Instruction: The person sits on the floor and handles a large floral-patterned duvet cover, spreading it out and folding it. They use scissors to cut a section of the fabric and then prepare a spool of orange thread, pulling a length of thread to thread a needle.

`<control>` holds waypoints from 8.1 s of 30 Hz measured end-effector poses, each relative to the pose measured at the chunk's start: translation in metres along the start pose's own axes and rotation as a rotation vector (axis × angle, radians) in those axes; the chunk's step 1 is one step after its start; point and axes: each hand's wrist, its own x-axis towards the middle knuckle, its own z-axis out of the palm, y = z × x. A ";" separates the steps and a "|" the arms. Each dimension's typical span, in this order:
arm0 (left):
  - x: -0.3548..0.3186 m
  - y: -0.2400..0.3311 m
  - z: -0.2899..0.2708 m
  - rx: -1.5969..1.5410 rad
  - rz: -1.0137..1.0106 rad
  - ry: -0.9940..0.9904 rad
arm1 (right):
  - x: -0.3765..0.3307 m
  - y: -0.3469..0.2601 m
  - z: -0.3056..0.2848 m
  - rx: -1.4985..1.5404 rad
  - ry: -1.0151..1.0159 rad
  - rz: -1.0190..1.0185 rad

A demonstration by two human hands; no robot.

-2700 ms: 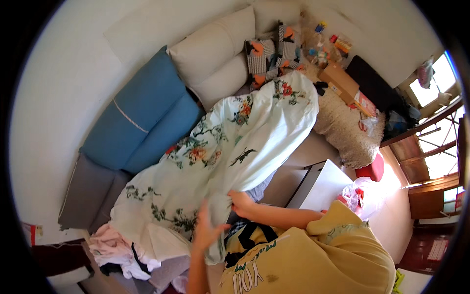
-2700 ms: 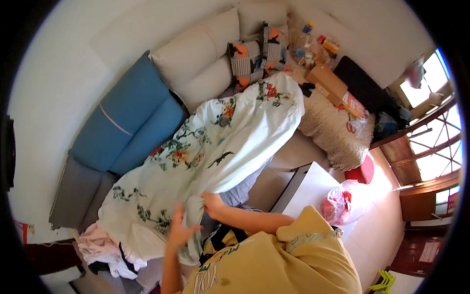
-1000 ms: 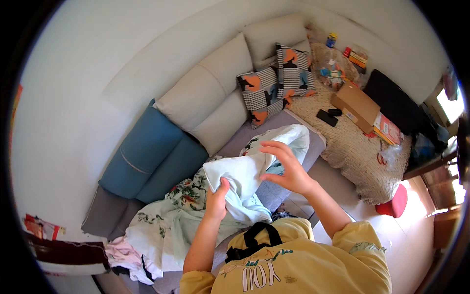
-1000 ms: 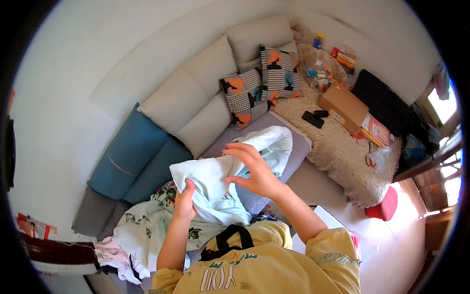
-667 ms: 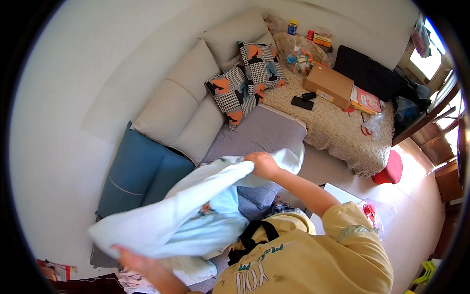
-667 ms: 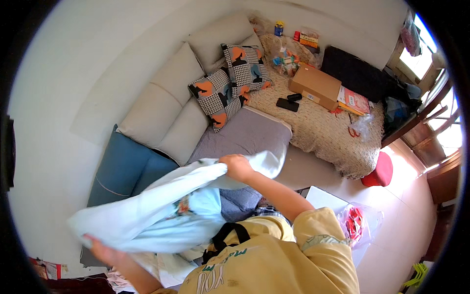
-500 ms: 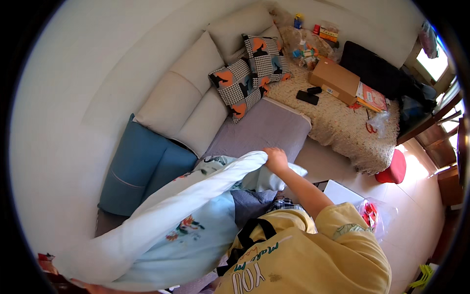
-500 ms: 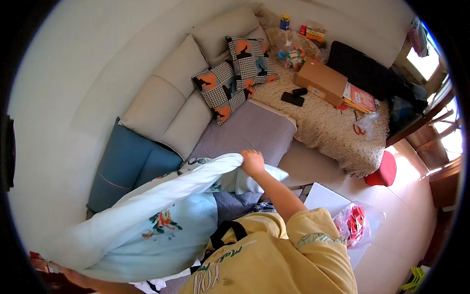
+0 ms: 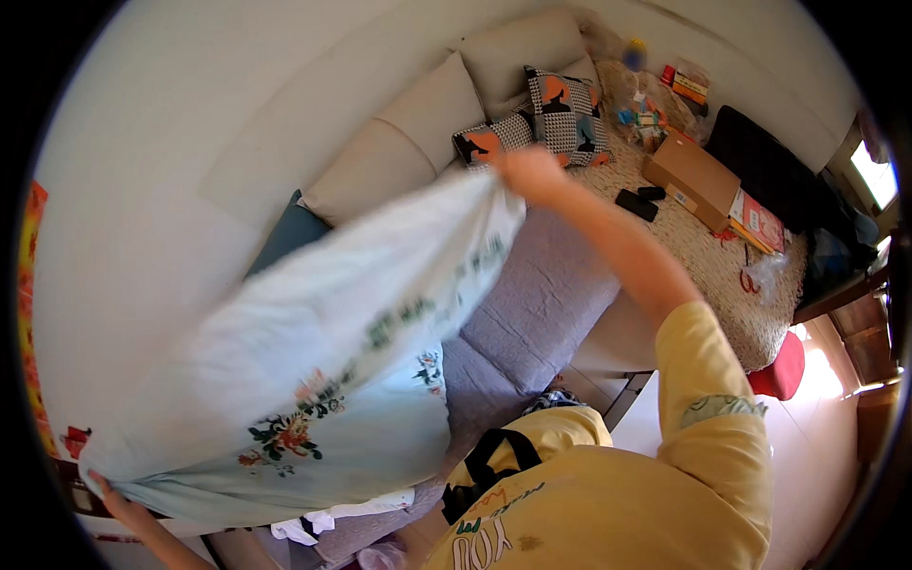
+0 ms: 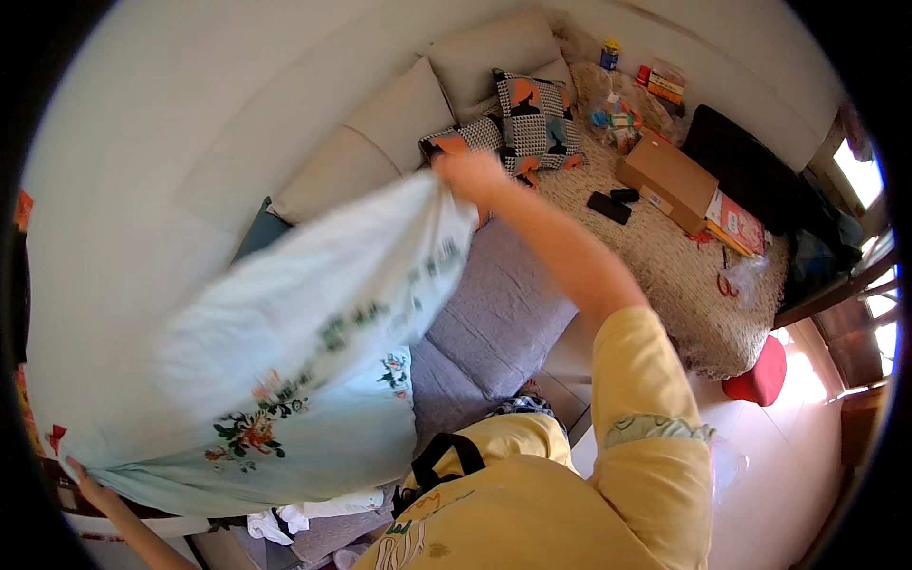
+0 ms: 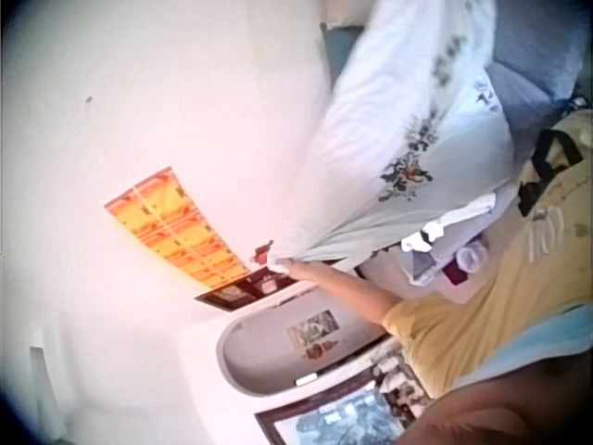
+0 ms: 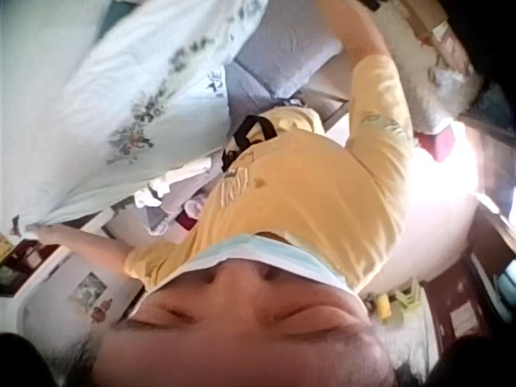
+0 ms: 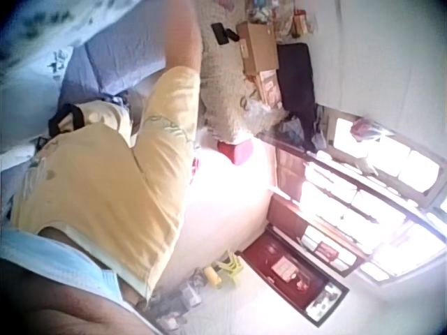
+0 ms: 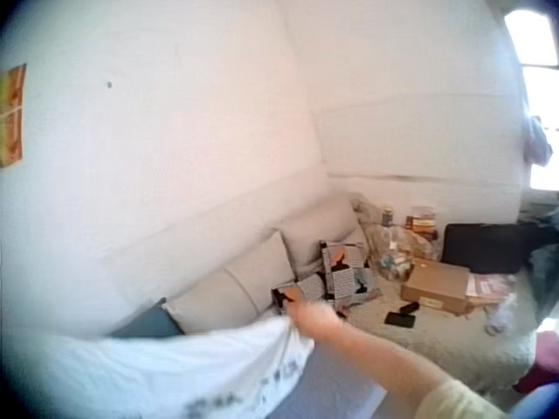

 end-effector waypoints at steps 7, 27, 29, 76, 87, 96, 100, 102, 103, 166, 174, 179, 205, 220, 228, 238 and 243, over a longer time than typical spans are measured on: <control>-0.221 -0.061 0.003 0.159 -0.226 -0.223 | 0.008 0.101 -0.038 0.306 0.889 0.497; -0.655 -0.180 0.315 -0.202 -0.609 -1.474 | -0.315 -0.109 0.076 0.964 -0.382 0.632; -0.642 -0.172 0.322 -0.164 -0.519 -1.586 | -0.312 -0.101 0.084 1.034 -0.283 0.726; -0.484 -0.358 0.143 1.138 -0.415 -1.649 | -0.147 0.278 -0.105 1.768 0.313 0.806; -0.610 -0.433 0.074 0.800 -0.870 -0.449 | -0.172 0.261 -0.192 1.685 0.526 0.577; -0.647 -0.462 0.120 -1.151 -1.715 0.571 | -0.150 0.286 -0.254 1.556 0.476 0.470; -0.586 -0.485 0.133 -0.927 -1.145 0.505 | -0.144 0.358 -0.248 1.599 0.366 0.504; -0.538 -0.480 0.117 -0.660 -1.154 0.503 | -0.155 0.408 -0.212 1.617 0.335 0.523; -0.517 -0.466 0.104 -0.501 -1.144 0.486 | -0.161 0.411 -0.191 1.623 0.324 0.583; -0.487 -0.439 0.437 0.778 0.080 -2.203 | -0.188 0.233 0.402 0.199 -1.189 0.437; -0.422 -0.369 0.458 0.973 0.362 -1.729 | -0.057 0.301 0.068 -0.219 -0.336 0.264; -0.346 -0.228 0.471 0.511 0.553 -0.914 | 0.002 0.211 -0.114 -0.283 0.586 0.074; -0.456 -0.132 0.511 -0.024 0.514 -1.669 | 0.018 0.072 -0.138 -0.031 -0.157 -0.232; -0.443 -0.142 0.515 -0.138 -0.065 -1.694 | -0.048 0.083 -0.091 1.287 -0.111 -0.183; -0.434 -0.160 0.505 -0.397 -0.261 -1.334 | -0.022 0.031 -0.044 1.049 -0.020 -0.090; -0.400 -0.156 0.488 0.070 0.046 -1.211 | -0.022 0.018 -0.042 1.251 0.240 0.107; -0.438 -0.134 0.483 -0.039 0.261 -1.390 | -0.027 0.009 -0.049 1.399 0.138 0.135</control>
